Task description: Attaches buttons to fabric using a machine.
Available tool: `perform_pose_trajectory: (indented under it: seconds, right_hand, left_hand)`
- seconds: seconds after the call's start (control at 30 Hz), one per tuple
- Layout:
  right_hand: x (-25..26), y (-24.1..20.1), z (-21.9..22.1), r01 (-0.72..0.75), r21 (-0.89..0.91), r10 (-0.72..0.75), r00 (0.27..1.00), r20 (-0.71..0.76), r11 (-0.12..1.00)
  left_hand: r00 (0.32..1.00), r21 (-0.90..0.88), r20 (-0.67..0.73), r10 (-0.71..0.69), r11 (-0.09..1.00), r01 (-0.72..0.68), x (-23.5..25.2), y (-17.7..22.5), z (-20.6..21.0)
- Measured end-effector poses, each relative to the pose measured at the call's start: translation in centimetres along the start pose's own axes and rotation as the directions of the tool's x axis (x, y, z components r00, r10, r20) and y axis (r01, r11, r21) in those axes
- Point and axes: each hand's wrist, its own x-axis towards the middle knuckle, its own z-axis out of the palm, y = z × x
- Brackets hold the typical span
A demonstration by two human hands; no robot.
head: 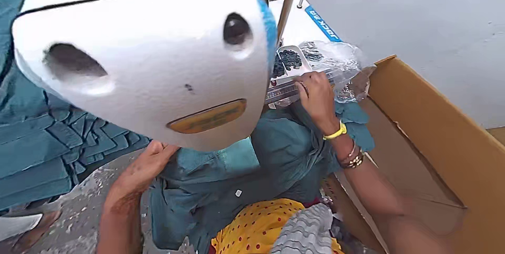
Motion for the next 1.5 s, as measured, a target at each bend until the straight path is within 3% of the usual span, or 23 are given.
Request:
perform_pose_trajectory:
  seconds: [0.07, 0.17, 0.3, 0.37, 0.47, 0.53, 0.67, 0.73, 0.8, 0.83, 0.9, 0.93, 0.97, 1.03, 1.1, 1.2, 1.23, 1.3, 1.43, 1.5]
  right_hand:
    - [1.2, 1.6, -0.3, -0.006, -0.076, 0.005, 1.0, -0.007, 0.997]
    - [2.2, 2.4, 0.5, 0.062, -0.125, -0.054, 0.996, 0.07, 0.99]
    - [3.5, 3.1, 1.8, 0.07, -0.183, -0.055, 0.995, 0.088, 0.981]
    - [3.8, 3.5, 2.0, 0.057, -0.158, -0.046, 0.996, 0.075, 0.986]
    - [3.7, 4.2, 1.3, 0.047, -0.014, -0.046, 0.998, 0.045, 0.999]
    - [3.2, 4.5, 0.5, 0.032, 0.109, -0.034, 0.999, 0.018, 0.994]
    - [1.6, 2.4, -0.9, -0.115, 0.419, 0.11, 0.993, 0.036, 0.901]
    - [1.6, 0.5, -1.2, -0.217, 0.538, 0.17, 0.976, 0.136, 0.814]
    - [1.7, -1.8, -1.6, -0.275, 0.596, 0.161, 0.958, 0.238, 0.754]
    - [1.5, -3.2, -1.5, -0.225, 0.592, 0.11, 0.968, 0.225, 0.774]
    - [0.5, -5.7, -0.6, 0.121, 0.488, -0.151, 0.988, 0.023, 0.864]
    - [-0.4, -7.1, -0.1, 0.327, 0.398, -0.317, 0.944, -0.091, 0.857]
    - [-1.2, -8.4, 0.4, 0.512, 0.287, -0.479, 0.859, -0.183, 0.809]
    - [-2.2, -10.5, 1.0, 0.734, 0.077, -0.702, 0.671, -0.239, 0.675]
    - [-1.8, -11.9, 1.4, 0.76, 0.014, -0.733, 0.632, -0.253, 0.65]
    - [-2.1, -12.1, 1.2, 0.67, 0.153, -0.632, 0.739, -0.234, 0.727]
    - [-2.5, -11.7, 1.1, 0.635, 0.229, -0.597, 0.772, -0.218, 0.738]
    - [-2.9, -11.2, 1.0, 0.637, 0.27, -0.602, 0.771, -0.21, 0.722]
    - [-2.2, -11.9, 1.3, 0.746, 0.039, -0.72, 0.653, -0.235, 0.665]
    - [-1.8, -12.4, 1.3, 0.731, 0.018, -0.71, 0.667, -0.227, 0.682]
  left_hand:
    - [0.983, -0.03, 0.178, -0.049, 0.998, 0.055, 0.1, -1.0, -1.6]
    - [0.886, -0.256, 0.463, -0.031, 0.952, 0.168, 0.3, -3.2, -2.0]
    - [0.851, -0.366, 0.524, -0.024, 0.896, 0.251, 0.7, -6.0, -0.2]
    - [0.892, -0.319, 0.451, -0.026, 0.929, 0.188, 0.9, -6.8, 0.2]
    - [0.979, -0.114, 0.201, -0.009, 0.993, 0.033, 0.9, -6.1, 0.6]
    - [0.995, -0.034, 0.092, 0.024, 0.999, -0.021, 0.9, -5.1, 0.7]
    - [0.995, -0.074, -0.015, 0.101, 0.992, -0.101, 0.5, -3.3, 1.3]
    - [0.958, -0.062, -0.187, 0.218, 0.97, -0.233, -0.1, -2.6, 2.6]
    - [0.821, 0.147, -0.398, 0.409, 0.912, -0.383, -1.7, -1.9, 5.6]
    - [0.76, 0.296, -0.391, 0.52, 0.852, -0.432, -3.3, -1.9, 7.4]
    - [0.699, 0.533, -0.102, 0.708, 0.632, -0.563, -6.7, -2.6, 11.2]
    - [0.684, 0.567, 0.107, 0.722, 0.521, -0.638, -8.0, -3.0, 12.7]
    - [0.683, 0.569, 0.292, 0.67, 0.453, -0.687, -8.6, -3.6, 13.8]
    - [0.708, 0.51, 0.481, 0.517, 0.492, -0.706, -8.9, -5.0, 15.2]
    - [0.744, 0.415, 0.554, 0.374, 0.65, -0.636, -9.0, -5.2, 14.9]
    - [0.764, 0.213, 0.603, 0.231, 0.876, -0.433, -8.9, -3.9, 13.6]
    - [0.761, 0.18, 0.605, 0.233, 0.891, -0.416, -8.9, -4.0, 13.4]
    - [0.753, 0.139, 0.609, 0.248, 0.902, -0.409, -8.7, -4.3, 13.2]
    - [0.768, 0.141, 0.574, 0.283, 0.89, -0.434, -7.7, -2.9, 13.3]
    - [0.798, 0.147, 0.523, 0.3, 0.89, -0.431, -7.1, -1.3, 13.4]
